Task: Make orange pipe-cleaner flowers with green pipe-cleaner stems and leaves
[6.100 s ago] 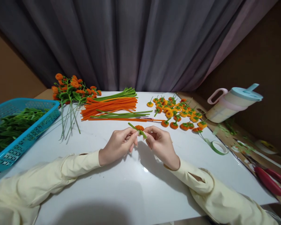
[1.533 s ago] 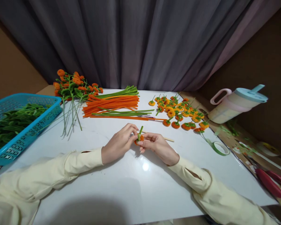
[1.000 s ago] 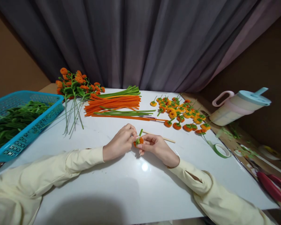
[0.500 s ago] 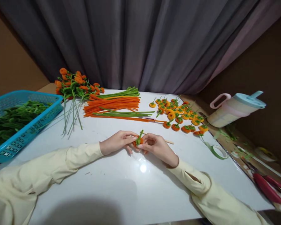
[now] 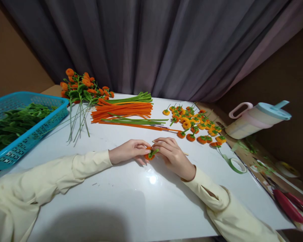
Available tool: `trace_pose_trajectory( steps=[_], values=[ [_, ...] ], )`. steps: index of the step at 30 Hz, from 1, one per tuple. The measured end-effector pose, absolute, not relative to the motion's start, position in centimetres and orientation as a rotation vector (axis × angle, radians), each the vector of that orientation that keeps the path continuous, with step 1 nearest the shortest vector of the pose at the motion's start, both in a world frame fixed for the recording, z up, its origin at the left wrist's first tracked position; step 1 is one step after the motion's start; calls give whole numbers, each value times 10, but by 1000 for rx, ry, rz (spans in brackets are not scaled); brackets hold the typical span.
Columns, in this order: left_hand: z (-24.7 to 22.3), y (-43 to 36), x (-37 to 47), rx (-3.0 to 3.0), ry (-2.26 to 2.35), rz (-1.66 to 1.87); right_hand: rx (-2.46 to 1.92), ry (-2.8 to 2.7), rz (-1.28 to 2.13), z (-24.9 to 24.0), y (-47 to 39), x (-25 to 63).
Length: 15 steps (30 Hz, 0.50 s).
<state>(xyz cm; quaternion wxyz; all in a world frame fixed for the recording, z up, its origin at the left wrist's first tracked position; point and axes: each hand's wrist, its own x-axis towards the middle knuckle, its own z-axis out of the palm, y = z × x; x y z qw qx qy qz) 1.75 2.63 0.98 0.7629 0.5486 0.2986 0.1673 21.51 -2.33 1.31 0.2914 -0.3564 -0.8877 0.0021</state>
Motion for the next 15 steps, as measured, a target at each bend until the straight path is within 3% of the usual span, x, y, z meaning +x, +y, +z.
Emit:
trace_pose_trajectory(
  steps=[15],
  values=[
    [-2,18,16,1275,551,521,-930,-2382,-131,13,-26,213]
  ],
)
